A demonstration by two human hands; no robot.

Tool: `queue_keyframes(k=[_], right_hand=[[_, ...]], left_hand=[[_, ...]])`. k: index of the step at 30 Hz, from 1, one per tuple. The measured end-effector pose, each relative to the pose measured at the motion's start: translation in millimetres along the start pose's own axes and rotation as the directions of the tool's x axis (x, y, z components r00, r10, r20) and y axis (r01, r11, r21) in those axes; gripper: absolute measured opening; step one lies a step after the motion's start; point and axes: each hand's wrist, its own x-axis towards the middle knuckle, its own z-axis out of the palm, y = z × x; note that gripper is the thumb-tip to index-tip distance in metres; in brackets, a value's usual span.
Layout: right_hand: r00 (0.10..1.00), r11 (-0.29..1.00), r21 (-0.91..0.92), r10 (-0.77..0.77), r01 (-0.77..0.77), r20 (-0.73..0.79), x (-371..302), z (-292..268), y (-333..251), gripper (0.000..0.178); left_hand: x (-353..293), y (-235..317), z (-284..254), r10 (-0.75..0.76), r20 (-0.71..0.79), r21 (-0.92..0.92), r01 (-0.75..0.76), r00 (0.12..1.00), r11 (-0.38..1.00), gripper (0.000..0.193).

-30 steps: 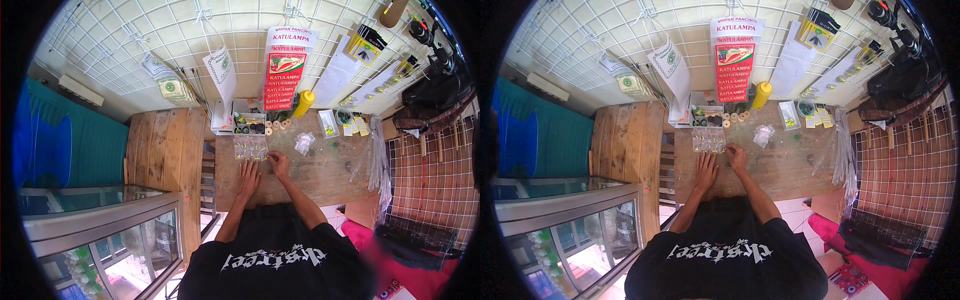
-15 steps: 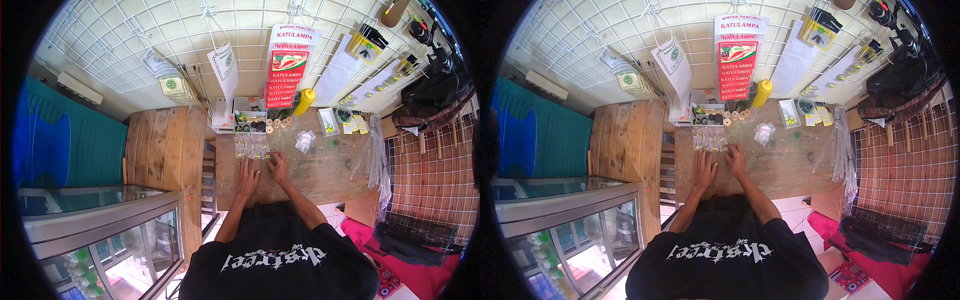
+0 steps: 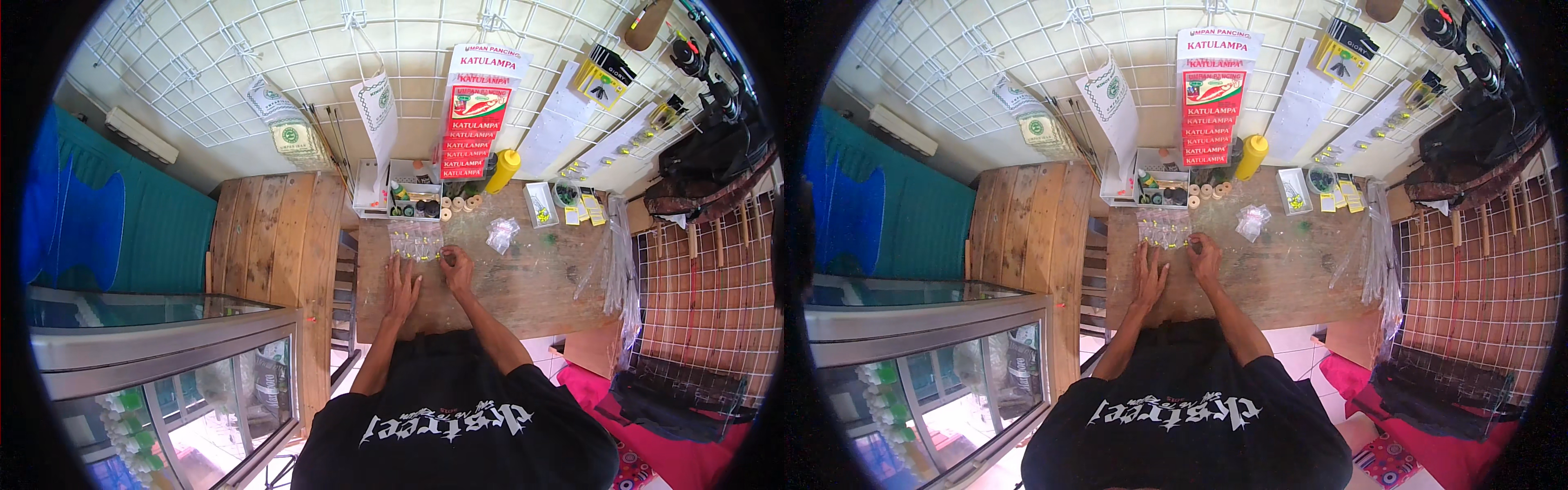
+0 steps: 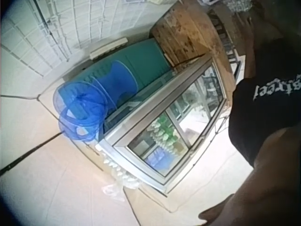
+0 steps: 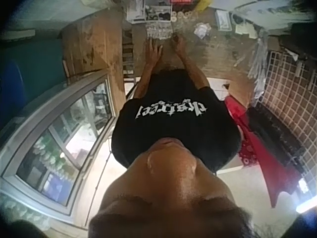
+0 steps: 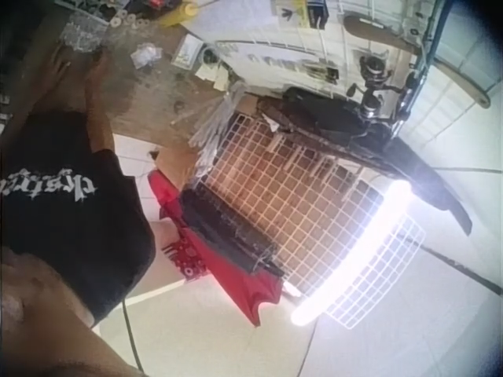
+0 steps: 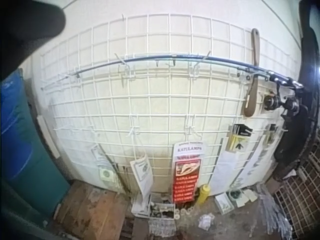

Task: The person is assembling and preparing fishing tackle, specifically small neon yellow lures or floats, at a workbench.

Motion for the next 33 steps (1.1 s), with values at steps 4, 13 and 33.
queue_keyframes(k=[4, 13, 33], right_hand=[[1.0, 0.994, 0.104, 0.018, -0.016, -0.02, 0, 1, 1, 0.025], [0.995, 0.971, 0.22, 0.094, -0.095, 0.014, -6, -13, 21, 0.02], [0.997, 0.994, -0.098, -0.046, 0.041, -0.057, -52, -110, 56, 0.021]], left_hand=[[-1, 1, -2, 0.03, 0.008, 0.043, -0.031, 1.0, 0.999, 0.052], [4, 15, 0, 0.2, 0.141, 0.077, -0.212, 0.97, 0.974, 0.054], [8, 61, 21, 0.32, 0.284, -0.113, -0.3, 0.904, 0.947, 0.052]])
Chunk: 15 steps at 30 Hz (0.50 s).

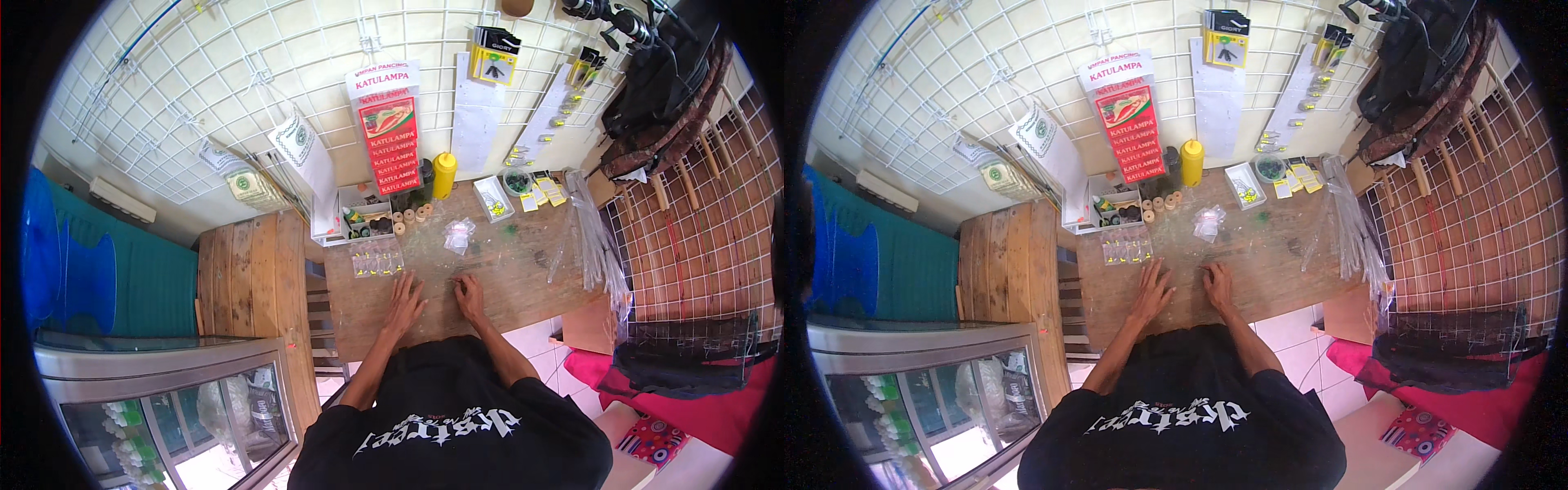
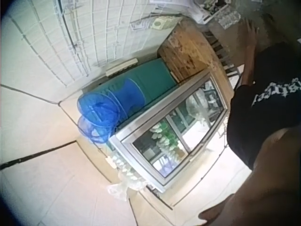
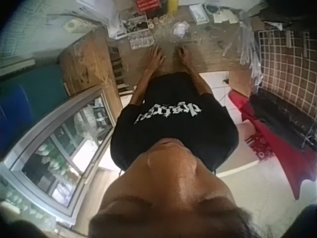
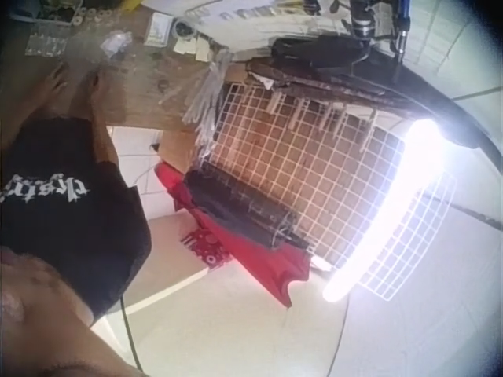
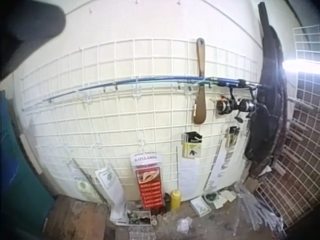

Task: The person is assembling and preparing fishing tackle, specifically small neon yellow lures or floats, at a workbench.

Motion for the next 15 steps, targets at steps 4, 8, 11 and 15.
queue_keyframes(k=[4, 8, 11, 15], right_hand=[[0.997, 1.0, 0.007, 0.02, -0.019, -0.078, -3, -22, 15, 0.023], [0.987, 0.99, -0.133, 0.029, -0.051, -0.157, -2, -48, 39, 0.023], [0.98, 0.975, -0.209, 0.034, -0.076, -0.196, 2, -68, 52, 0.022], [0.97, 0.947, -0.266, 0.123, -0.177, -0.207, 12, -98, 75, 0.015]], left_hand=[[12, 12, 15, 0.021, 0.054, 0.006, -0.021, 0.998, 1.0, 0.051], [33, 34, 26, -0.042, 0.088, -0.007, 0.043, 0.995, 0.999, 0.049], [54, 45, 30, -0.125, 0.067, -0.03, 0.128, 0.99, 0.991, 0.046], [93, 55, 36, -0.291, -0.015, 0.036, 0.291, 0.957, 0.956, 0.041]])
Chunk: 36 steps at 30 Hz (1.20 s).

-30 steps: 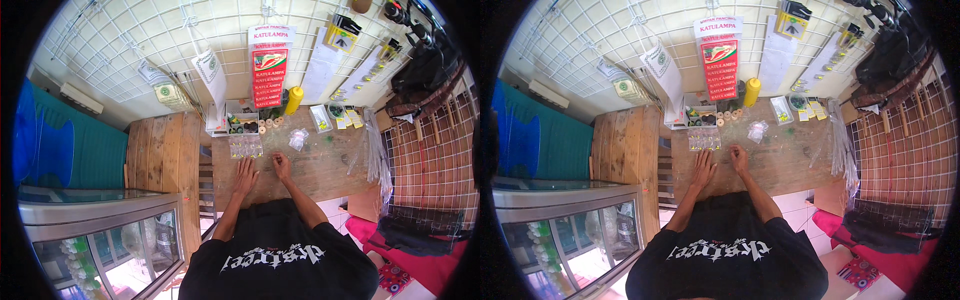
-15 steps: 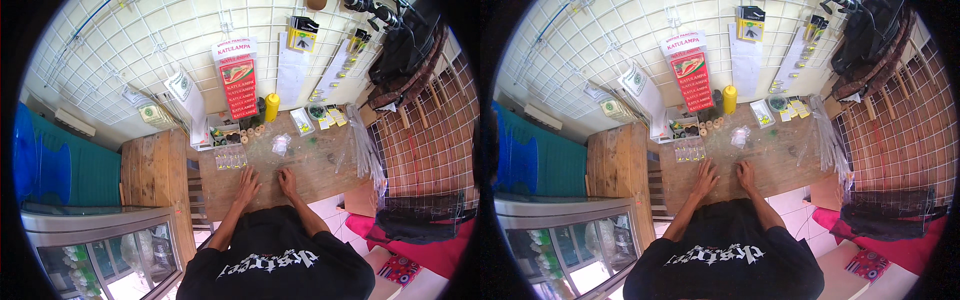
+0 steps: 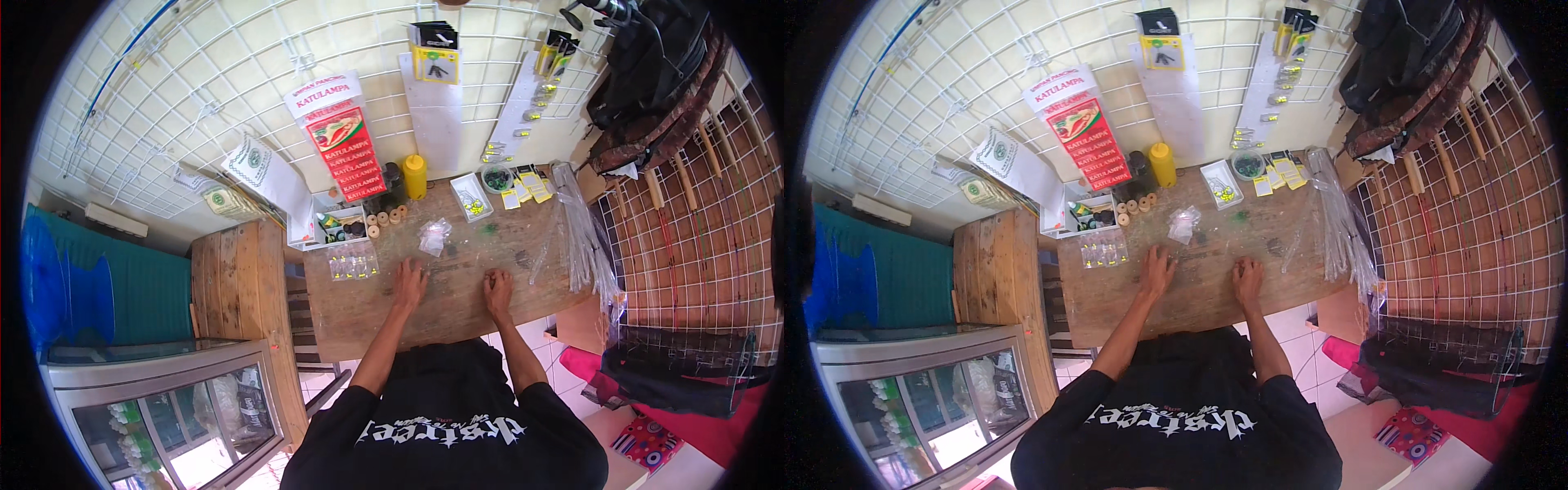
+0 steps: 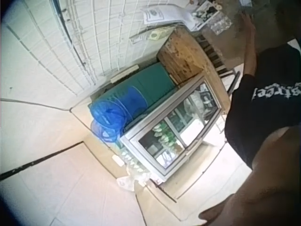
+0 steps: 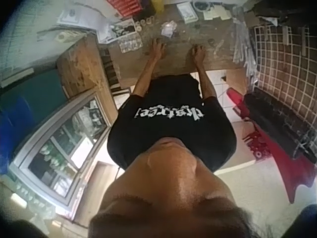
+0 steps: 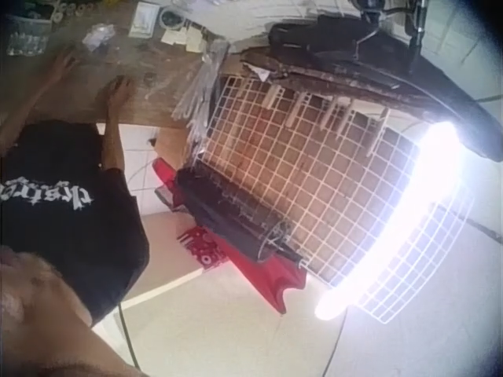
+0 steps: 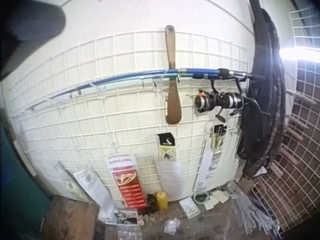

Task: The person is assembling and preparing fishing tackle, specifically small neon yellow lures or floats, at a workbench.

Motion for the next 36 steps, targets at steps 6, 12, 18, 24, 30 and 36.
queue_keyframes(k=[6, 12, 18, 24, 30, 36], right_hand=[[0.959, 0.98, 0.199, -0.052, -0.004, 0.278, 25, -26, 35, 0.01], [0.92, 0.951, 0.31, -0.112, -0.011, 0.376, 33, -20, 45, 0.01], [0.889, 0.946, 0.317, -0.203, 0.07, 0.41, 40, -16, 53, 0.007], [0.887, 0.933, 0.328, -0.269, 0.144, 0.376, 41, -13, 63, 0.007], [0.821, 0.915, 0.37, -0.334, 0.163, 0.463, 50, -21, 59, 0.008], [0.791, 0.898, 0.417, -0.357, 0.143, 0.497, 52, -15, 68, 0.008]], left_hand=[[44, 15, 12, -0.237, -0.05, -0.148, 0.227, 0.97, 0.963, 0.046], [59, 10, 37, -0.269, -0.179, -0.074, 0.26, 0.946, 0.963, 0.047], [57, 25, 36, -0.262, -0.237, -0.155, 0.23, 0.936, 0.961, 0.042], [62, 37, 35, -0.318, -0.239, -0.111, 0.299, 0.917, 0.948, 0.036], [61, 35, 35, -0.259, -0.247, -0.059, 0.253, 0.934, 0.966, 0.034], [64, 38, 35, -0.36, -0.279, -0.127, 0.337, 0.89, 0.933, 0.032]])
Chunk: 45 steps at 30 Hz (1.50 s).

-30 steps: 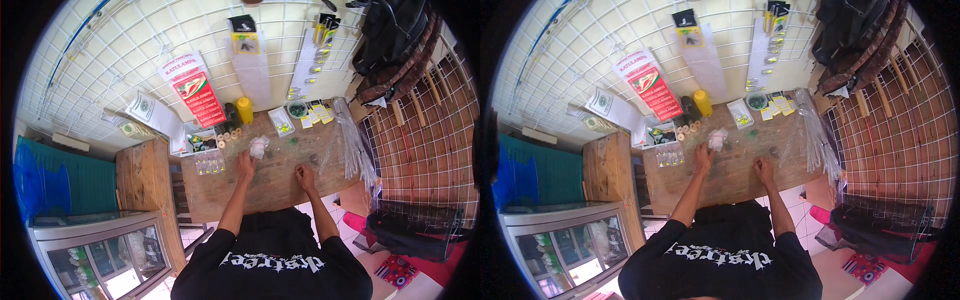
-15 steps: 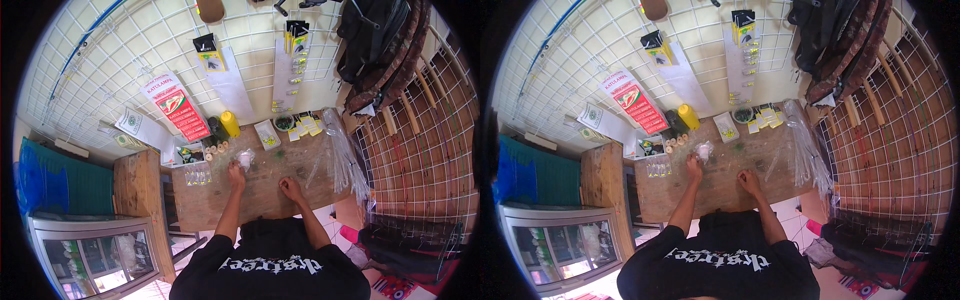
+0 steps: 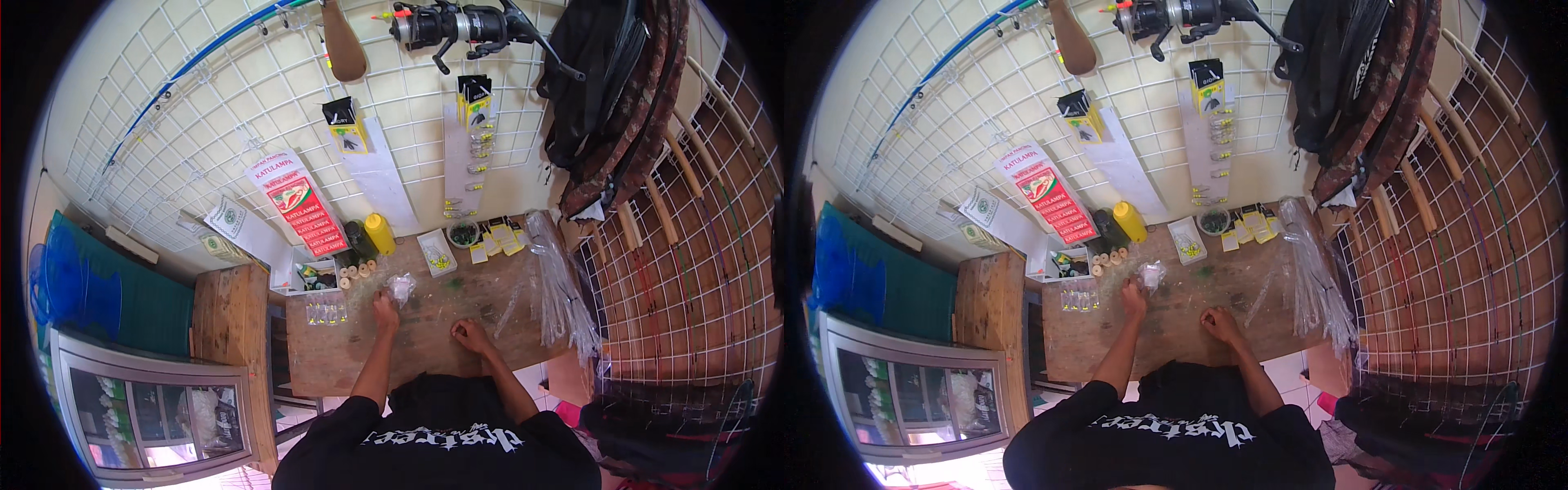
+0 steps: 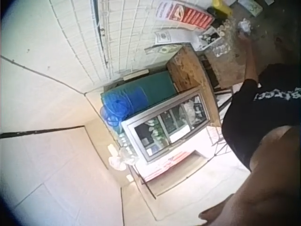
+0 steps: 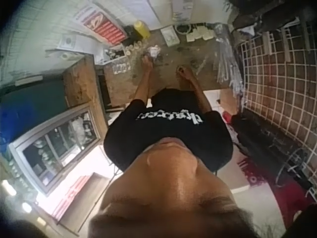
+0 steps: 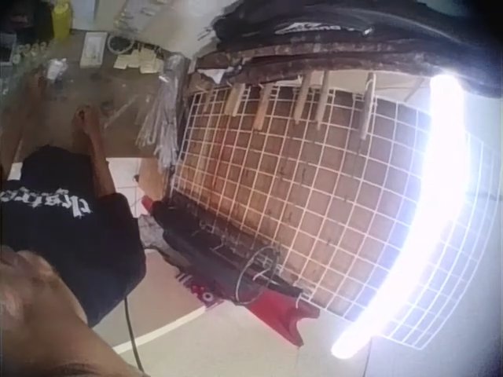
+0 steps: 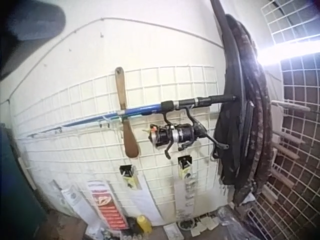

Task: The person is assembling and preparing fishing tackle, specifically small neon yellow lures or floats, at a workbench.

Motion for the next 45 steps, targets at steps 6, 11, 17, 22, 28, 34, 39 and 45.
queue_keyframes(k=[6, 11, 17, 22, 28, 34, 39, 45], right_hand=[[1.0, 0.999, 0.037, -0.011, 0.011, 0.007, 1, -2, 0, 0.008], [1.0, 0.999, 0.028, 0.021, -0.021, 0.012, 0, -3, 2, 0.009], [0.998, 0.994, 0.1, 0.052, -0.055, 0.025, 0, -2, -4, 0.011], [0.999, 0.995, 0.096, 0.044, -0.041, -0.027, 1, 4, 9, 0.013], [0.969, 0.92, 0.304, 0.243, -0.246, 0.048, 7, 4, 0, 0.017], [0.87, 0.461, 0.739, 0.212, -0.491, 0.445, -1, -23, -83, 0.031], [0.866, 0.304, 0.823, 0.017, -0.48, 0.499, -2, -26, -92, 0.03], [0.864, 0.335, 0.812, 0.014, -0.478, 0.503, -5, -17, -79, 0.032]], left_hand=[[6, -8, 5, 0.028, -0.062, -0.13, -0.036, 0.998, 0.991, 0.027], [11, -17, 10, 0.019, -0.14, -0.267, -0.056, 0.99, 0.962, 0.024], [13, -46, 6, 0.023, -0.091, -0.168, -0.039, 0.996, 0.985, 0.012], [-10, -44, -8, 0.02, -0.043, -0.15, -0.026, 0.999, 0.988, 0.006], [-64, -15, -16, 0.169, 0.148, -0.474, -0.08, 0.974, 0.877, 0.015], [-99, 43, -37, 0.381, 0.262, -0.527, -0.2, 0.887, 0.826, 0.016], [-98, 60, -50, 0.575, 0.165, -0.513, -0.429, 0.801, 0.744, 0.018], [-89, 54, -60, 0.644, 0.302, -0.488, -0.466, 0.703, 0.738, 0.019]])
